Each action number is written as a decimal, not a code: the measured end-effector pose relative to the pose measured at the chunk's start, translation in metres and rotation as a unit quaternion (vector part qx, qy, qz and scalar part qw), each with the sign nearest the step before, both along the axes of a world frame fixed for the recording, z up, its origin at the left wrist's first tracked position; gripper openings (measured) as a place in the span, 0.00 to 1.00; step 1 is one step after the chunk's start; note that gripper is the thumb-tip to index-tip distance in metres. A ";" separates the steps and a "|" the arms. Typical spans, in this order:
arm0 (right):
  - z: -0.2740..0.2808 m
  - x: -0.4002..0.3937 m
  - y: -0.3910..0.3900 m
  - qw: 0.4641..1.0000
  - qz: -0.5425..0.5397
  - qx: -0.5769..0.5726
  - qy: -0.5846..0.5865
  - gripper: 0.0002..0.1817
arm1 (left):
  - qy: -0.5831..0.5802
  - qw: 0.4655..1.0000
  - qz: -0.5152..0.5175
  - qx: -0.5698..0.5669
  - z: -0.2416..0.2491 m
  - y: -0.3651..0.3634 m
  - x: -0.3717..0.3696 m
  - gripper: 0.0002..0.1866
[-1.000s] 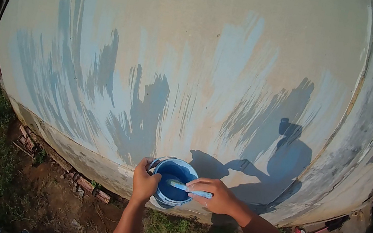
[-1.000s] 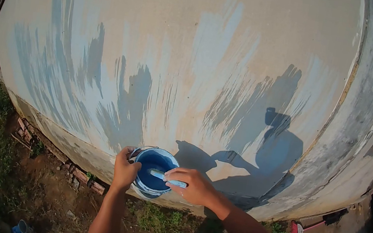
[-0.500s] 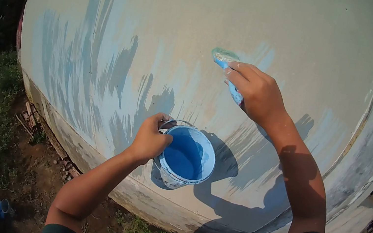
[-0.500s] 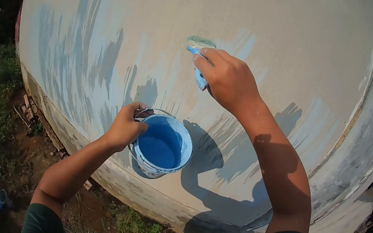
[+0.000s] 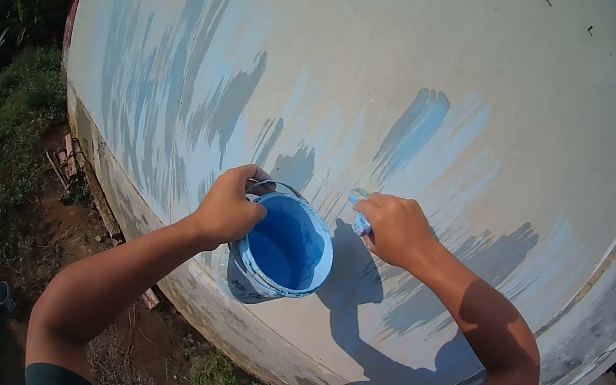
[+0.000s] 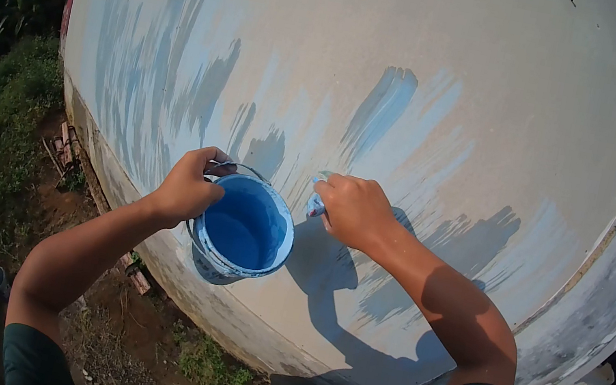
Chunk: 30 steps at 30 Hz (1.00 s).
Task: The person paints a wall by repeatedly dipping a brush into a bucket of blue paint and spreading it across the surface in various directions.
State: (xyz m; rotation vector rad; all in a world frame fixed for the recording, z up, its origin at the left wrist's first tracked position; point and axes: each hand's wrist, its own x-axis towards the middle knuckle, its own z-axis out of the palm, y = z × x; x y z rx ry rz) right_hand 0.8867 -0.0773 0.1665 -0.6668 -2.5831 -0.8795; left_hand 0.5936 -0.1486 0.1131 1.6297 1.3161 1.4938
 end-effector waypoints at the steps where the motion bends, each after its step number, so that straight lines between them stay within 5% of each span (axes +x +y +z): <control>1: 0.008 0.001 -0.003 1.000 0.000 -0.004 -0.001 0.12 | -0.001 1.000 0.000 -0.004 0.000 -0.001 -0.005 0.26; 8: 0.127 0.015 0.000 0.975 -0.077 0.173 0.117 0.13 | 0.078 0.997 -0.024 -0.007 0.010 0.004 -0.035 0.26; 10: 0.136 0.022 0.007 0.934 -0.045 0.331 0.127 0.12 | 0.077 0.996 -0.041 -0.006 0.015 0.005 -0.039 0.26; 15: 0.029 0.002 0.033 0.931 -0.006 0.363 0.027 0.09 | 0.008 0.998 -0.064 -0.013 0.016 0.010 -0.057 0.26; 19: -0.112 -0.029 0.028 0.976 0.050 0.209 -0.025 0.10 | 0.009 0.996 -0.088 -0.020 0.019 0.017 -0.068 0.26; 22: -0.137 -0.044 0.009 0.995 0.020 0.079 -0.057 0.12 | 0.017 0.996 -0.087 -0.023 0.017 0.022 -0.076 0.26; 25: -0.073 -0.041 -0.003 0.997 -0.058 -0.052 0.019 0.17 | 0.020 0.993 -0.112 -0.001 0.009 0.031 -0.084 0.26; 30: 0.057 -0.025 0.000 0.961 -0.077 0.236 0.119 0.22 | 0.010 0.994 -0.111 -0.013 -0.009 0.040 -0.094 0.25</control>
